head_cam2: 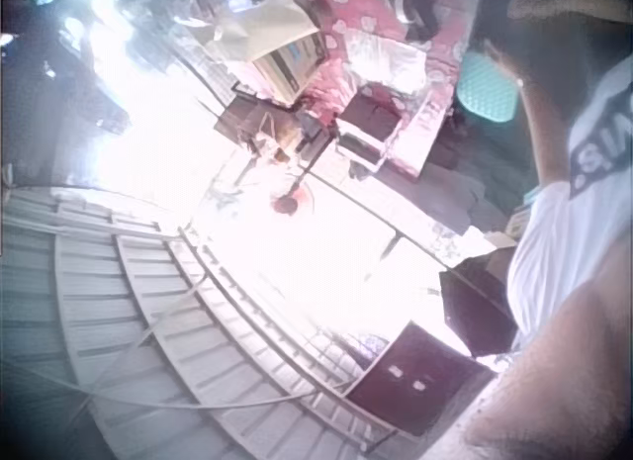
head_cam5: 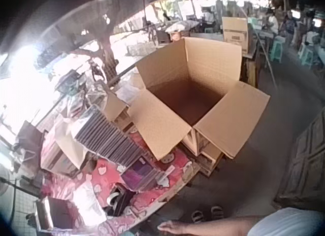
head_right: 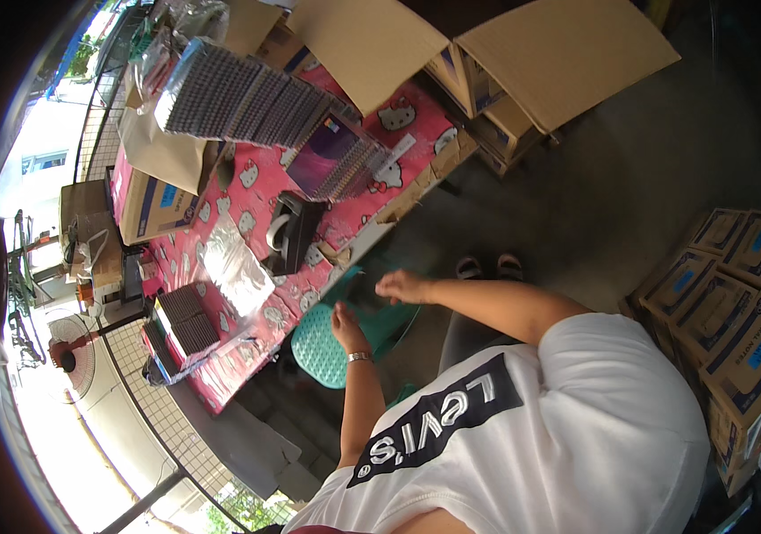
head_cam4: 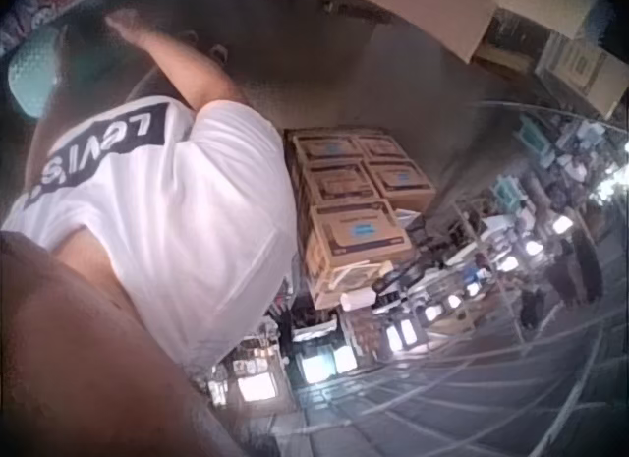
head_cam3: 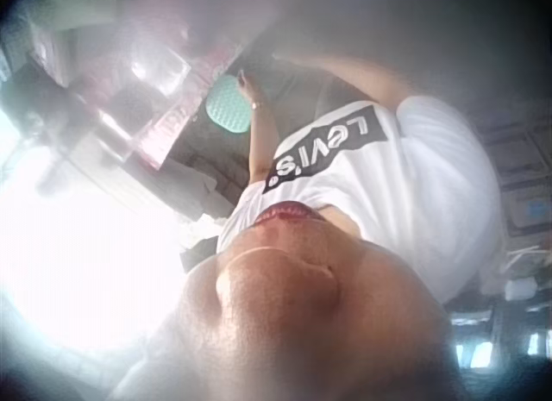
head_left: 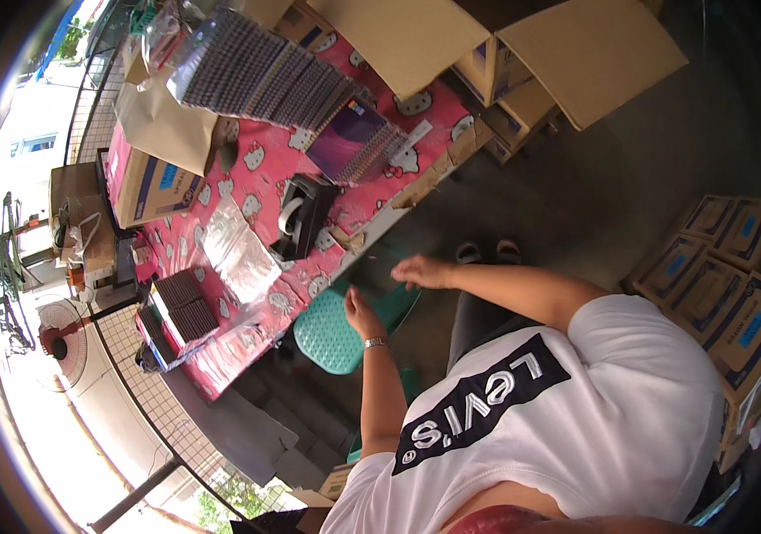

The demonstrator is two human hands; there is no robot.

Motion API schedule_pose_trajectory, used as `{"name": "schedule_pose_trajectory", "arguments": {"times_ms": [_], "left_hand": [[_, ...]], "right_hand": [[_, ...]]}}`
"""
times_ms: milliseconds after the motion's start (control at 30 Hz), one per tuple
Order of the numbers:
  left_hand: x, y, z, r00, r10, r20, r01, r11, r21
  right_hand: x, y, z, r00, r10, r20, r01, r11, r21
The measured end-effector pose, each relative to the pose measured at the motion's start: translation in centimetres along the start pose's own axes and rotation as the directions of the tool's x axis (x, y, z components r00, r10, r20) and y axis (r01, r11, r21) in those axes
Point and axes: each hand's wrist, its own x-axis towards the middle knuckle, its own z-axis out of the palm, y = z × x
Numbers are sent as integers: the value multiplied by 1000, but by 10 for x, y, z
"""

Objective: The person places small notebooks into plastic sleeves, applies tape to the sleeves, and then stacks the notebooks into a cardboard box.

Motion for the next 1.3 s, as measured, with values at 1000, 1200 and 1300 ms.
{"name": "schedule_pose_trajectory", "arguments": {"times_ms": [1000,1200,1300], "left_hand": [[112,269,74,160,164,973,489,843,-223],[26,392,183,120,430,895,577,703,-415],[-9,413,213,104,445,890,625,666,-406]], "right_hand": [[-68,-314,-59,651,-732,-202,281,479,-832],[-109,-442,-90,458,-886,-78,383,275,-882],[-125,-477,-129,442,-889,-124,356,301,-885]]}}
